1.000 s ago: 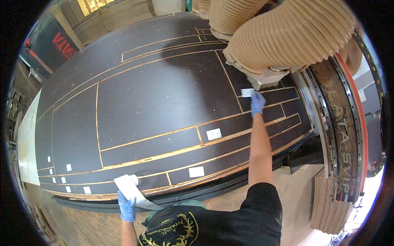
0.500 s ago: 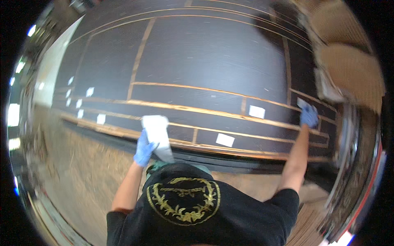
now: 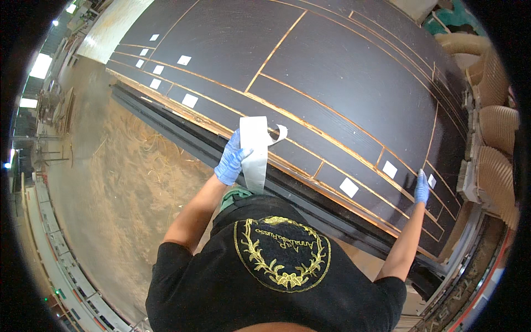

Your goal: The person walks to a large panel on a machine and applies small white labels to its surface. They tear labels from a roll and place them in a grid pattern across the panel. The person then picks up a long metal strip and places it on a nearby workbench.

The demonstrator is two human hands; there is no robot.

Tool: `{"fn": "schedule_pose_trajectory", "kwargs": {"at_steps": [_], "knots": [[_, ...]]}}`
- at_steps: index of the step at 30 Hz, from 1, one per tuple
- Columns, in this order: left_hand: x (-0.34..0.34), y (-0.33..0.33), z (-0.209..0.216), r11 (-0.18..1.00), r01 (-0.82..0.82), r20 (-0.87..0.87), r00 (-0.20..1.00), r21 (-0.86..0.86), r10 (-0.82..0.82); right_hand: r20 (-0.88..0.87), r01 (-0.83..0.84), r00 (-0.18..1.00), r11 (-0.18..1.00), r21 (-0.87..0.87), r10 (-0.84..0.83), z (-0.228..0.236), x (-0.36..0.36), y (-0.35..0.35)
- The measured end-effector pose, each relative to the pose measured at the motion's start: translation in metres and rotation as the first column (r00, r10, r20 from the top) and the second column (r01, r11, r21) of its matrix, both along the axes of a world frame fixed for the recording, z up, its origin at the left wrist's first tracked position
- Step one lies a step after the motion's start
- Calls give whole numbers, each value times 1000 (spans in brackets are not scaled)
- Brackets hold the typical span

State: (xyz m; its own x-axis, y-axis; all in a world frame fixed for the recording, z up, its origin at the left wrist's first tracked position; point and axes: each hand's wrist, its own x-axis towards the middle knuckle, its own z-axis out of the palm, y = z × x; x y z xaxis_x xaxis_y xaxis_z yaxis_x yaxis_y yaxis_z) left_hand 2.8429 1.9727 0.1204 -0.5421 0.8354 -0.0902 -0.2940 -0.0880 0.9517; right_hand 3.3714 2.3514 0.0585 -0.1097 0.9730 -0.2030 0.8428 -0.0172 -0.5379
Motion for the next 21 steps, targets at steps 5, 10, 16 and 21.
{"fn": "schedule_pose_trajectory", "kwargs": {"at_steps": [5, 10, 16, 21], "knots": [[-4, -10, 18, 1000, -11, -179, 984, -21, 7, -621, 30, 781, 990, 138, 63, 42, -175, -137], [2, -20, 24, 998, 16, -28, 1000, 64, -14, -798, -539, 500, 842, 16, 336, 102, -345, -291], [9, -33, 18, 994, -109, 3, 994, -19, 109, -863, -608, 412, 793, -22, 291, 75, -397, -327], [13, -51, 17, 994, -104, -451, 887, 13, 99, -890, -534, 427, 839, -103, 162, 74, -398, -333]]}}
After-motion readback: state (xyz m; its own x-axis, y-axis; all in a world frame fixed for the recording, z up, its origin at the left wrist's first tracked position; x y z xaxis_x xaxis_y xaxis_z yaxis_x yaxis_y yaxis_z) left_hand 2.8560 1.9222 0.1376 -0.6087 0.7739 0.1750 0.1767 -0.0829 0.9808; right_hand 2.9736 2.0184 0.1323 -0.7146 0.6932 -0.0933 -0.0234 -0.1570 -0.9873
